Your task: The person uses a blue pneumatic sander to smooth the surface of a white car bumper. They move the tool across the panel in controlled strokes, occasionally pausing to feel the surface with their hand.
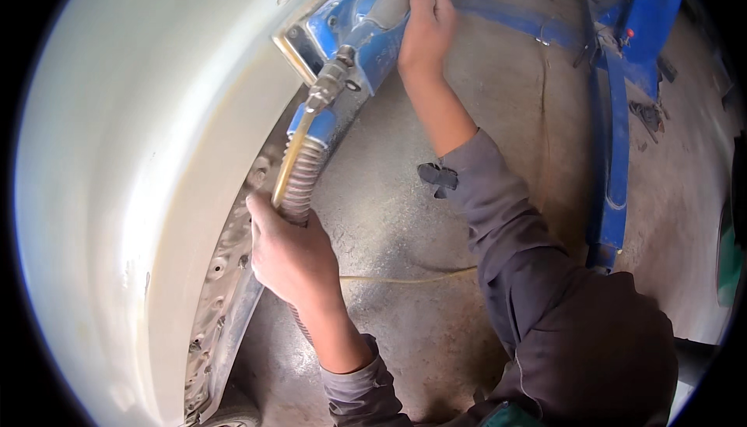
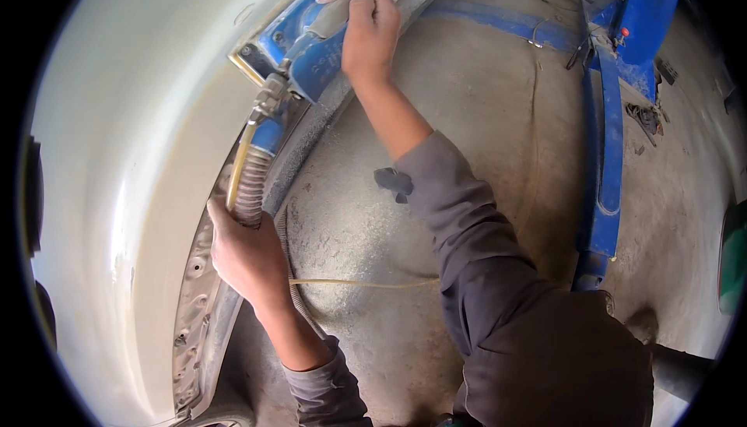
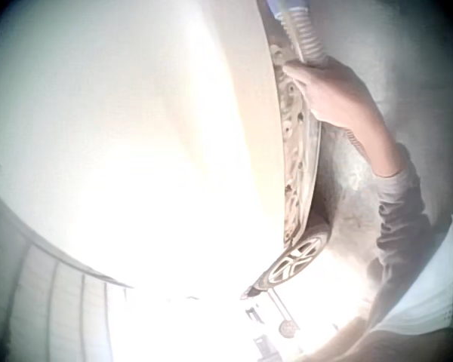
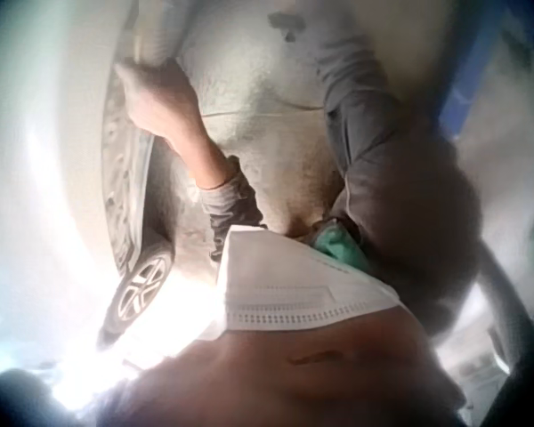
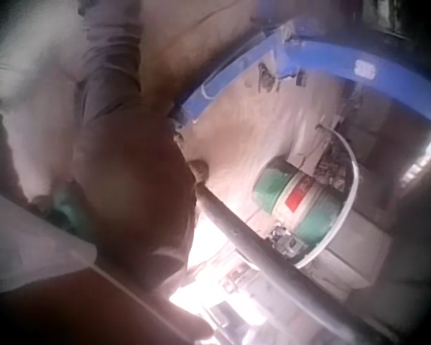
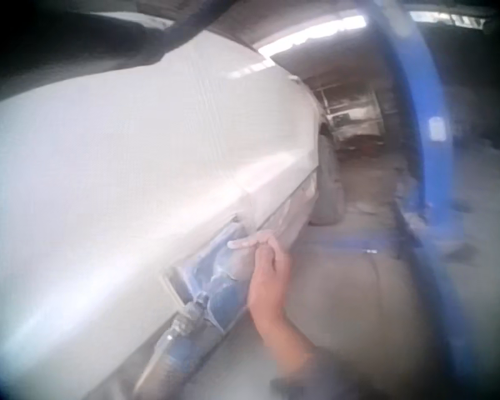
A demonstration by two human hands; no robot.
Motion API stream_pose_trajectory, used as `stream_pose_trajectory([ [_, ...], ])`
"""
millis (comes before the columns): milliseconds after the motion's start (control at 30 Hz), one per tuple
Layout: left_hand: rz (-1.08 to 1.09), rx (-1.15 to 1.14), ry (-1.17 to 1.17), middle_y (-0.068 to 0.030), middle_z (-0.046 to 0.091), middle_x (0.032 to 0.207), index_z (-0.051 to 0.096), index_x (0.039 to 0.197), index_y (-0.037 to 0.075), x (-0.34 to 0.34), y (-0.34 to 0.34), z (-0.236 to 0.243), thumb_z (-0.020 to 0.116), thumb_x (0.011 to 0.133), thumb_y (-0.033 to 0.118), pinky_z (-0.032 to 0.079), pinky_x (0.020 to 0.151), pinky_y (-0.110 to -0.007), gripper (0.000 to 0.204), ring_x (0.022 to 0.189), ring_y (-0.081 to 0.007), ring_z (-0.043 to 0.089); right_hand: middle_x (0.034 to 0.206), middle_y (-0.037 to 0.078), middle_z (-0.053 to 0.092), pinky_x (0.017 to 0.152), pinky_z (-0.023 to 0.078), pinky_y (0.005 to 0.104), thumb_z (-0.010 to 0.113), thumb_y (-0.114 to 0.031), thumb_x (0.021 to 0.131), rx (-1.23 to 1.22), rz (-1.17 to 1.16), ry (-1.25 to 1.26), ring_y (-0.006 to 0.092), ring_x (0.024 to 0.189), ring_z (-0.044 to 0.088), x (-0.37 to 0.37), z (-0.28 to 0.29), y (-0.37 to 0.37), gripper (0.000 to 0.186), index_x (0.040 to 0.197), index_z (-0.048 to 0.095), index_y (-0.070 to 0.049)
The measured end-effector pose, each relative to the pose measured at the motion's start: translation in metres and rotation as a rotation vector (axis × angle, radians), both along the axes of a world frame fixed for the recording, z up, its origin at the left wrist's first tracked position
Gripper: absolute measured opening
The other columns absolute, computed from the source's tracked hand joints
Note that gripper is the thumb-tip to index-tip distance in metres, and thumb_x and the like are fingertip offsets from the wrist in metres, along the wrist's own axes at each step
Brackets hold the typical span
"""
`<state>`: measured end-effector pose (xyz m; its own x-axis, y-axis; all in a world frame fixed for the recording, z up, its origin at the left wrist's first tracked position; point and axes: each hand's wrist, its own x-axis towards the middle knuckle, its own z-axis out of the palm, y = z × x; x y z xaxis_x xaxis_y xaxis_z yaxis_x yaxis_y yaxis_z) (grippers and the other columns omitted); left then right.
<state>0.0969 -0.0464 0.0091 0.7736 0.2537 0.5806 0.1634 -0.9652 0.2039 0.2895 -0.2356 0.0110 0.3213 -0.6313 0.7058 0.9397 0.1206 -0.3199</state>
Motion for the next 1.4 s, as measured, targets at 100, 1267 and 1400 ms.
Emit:
stream_pose_trajectory([
  [100,0.151,-0.086,-0.044,-0.0162,0.068,0.083,0.052,0.097,0.005,-0.038,0.037,-0.005,0.067,0.074,0.005,0.053,0.063,-0.046,0.028,0.072,-0.0343,0.069,0.079,0.010,0.070,0.075,0.052,0.0293,0.038,-0.003,0.088,-0.075,0.009,-0.054,0.0156,0.077,0.065,-0.042,0.017,0.055,0.021,0.082,0.058,-0.002],
  [1267,0.327,-0.283,-0.092,-0.0173,0.062,0.073,0.053,0.089,0.002,-0.097,0.080,-0.037,0.062,0.069,0.000,0.049,0.063,-0.044,0.023,0.066,-0.0357,0.063,0.086,0.011,0.070,0.080,0.048,0.0317,0.037,0.001,0.086,-0.390,-0.019,0.040,0.0180,0.084,0.062,-0.103,-0.022,0.104,0.022,0.087,0.059,-0.001],
  [1400,0.586,-0.174,-0.171,-0.0238,0.065,0.085,0.057,0.109,-0.002,-0.142,0.118,-0.042,0.062,0.074,0.006,0.044,0.063,-0.049,0.036,0.075,-0.0410,0.065,0.086,0.003,0.070,0.077,0.045,0.0323,0.045,-0.003,0.084,-0.435,0.055,-0.085,0.0182,0.081,0.058,-0.151,-0.029,0.171,0.017,0.083,0.061,-0.009],
])
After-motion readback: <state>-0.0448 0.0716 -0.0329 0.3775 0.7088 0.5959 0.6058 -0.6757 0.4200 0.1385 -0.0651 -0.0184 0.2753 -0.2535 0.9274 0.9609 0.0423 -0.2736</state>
